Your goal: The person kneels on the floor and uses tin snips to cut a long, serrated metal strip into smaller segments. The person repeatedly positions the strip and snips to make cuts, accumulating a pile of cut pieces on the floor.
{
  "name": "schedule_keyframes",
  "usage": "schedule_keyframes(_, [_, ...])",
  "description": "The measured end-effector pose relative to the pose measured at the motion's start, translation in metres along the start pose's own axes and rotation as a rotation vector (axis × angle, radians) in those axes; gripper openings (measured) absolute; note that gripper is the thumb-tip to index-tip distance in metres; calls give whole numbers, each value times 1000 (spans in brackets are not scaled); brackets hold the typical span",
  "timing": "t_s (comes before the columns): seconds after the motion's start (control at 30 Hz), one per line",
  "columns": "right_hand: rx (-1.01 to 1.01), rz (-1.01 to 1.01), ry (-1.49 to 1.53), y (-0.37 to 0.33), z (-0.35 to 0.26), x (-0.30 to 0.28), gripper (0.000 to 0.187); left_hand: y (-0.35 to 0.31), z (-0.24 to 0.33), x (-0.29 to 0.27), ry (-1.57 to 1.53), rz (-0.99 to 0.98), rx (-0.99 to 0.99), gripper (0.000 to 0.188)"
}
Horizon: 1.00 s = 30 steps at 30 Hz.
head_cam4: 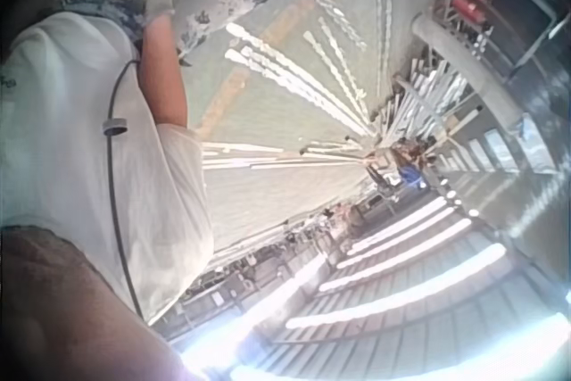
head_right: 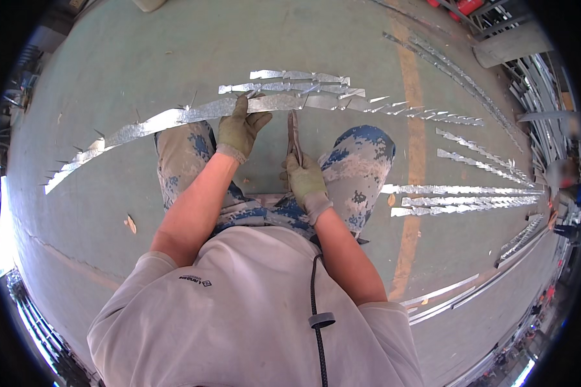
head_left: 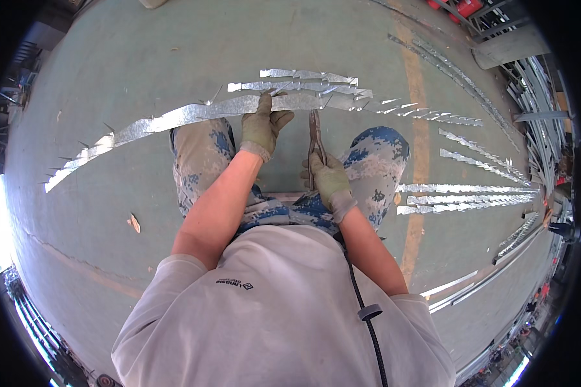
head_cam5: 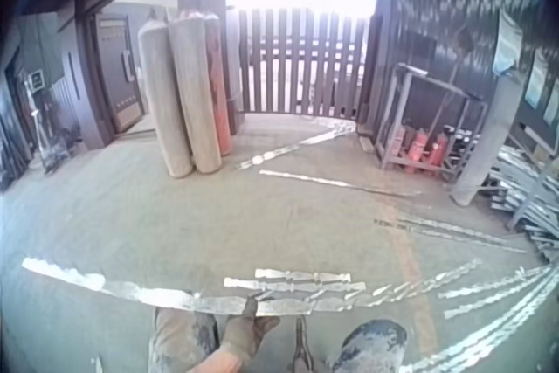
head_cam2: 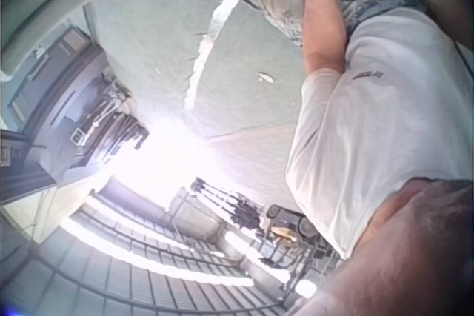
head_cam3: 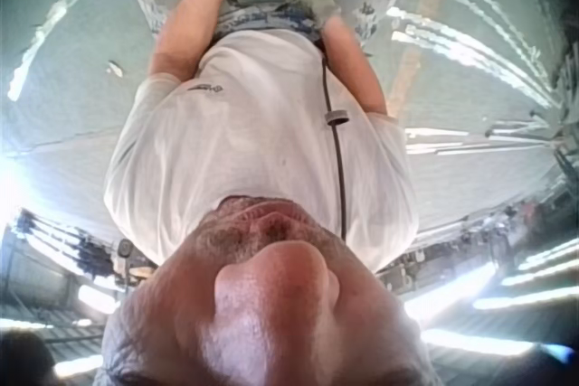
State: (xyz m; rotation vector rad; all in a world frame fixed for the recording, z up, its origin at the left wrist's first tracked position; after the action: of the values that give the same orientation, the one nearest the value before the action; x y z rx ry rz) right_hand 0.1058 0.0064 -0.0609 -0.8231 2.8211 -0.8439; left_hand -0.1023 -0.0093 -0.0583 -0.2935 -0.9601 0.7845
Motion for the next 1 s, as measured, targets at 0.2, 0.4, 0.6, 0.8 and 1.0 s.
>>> schedule_keyframes(0.2, [-32, -5, -42, 4, -2, 2, 26, -3, 2, 2, 7, 2, 16, 31])
schedule_keyframes(0.4, [-11, 55, -54, 2, -5, 3, 25, 0, 2, 0, -5, 32, -3, 31])
schedule_keyframes(0.6, [-126, -7, -280, 15, 3, -2, 27, -2, 1, 2, -66, 26, 17, 31])
schedule_keyframes(0.8, [-50, -5, -95, 6, 0, 3, 23, -3, 1, 3, -78, 18, 18, 31])
schedule_keyframes(1.0, [-3, 41, -27, 3, 1, 8, 26, -3, 1, 2, -72, 53, 3, 29])
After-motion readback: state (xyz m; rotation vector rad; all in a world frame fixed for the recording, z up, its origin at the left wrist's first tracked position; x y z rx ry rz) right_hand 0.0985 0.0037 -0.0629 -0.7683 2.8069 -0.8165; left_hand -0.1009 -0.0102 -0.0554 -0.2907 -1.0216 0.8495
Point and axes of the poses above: each hand's wrist, its own y-axis towards the middle knuckle, its own x-axis out of the palm, z = x × y, the point moved 7 cm from there along y, towards the middle knuckle, and after that the axes turned 10 degrees about -x, right-handed, at the moved point
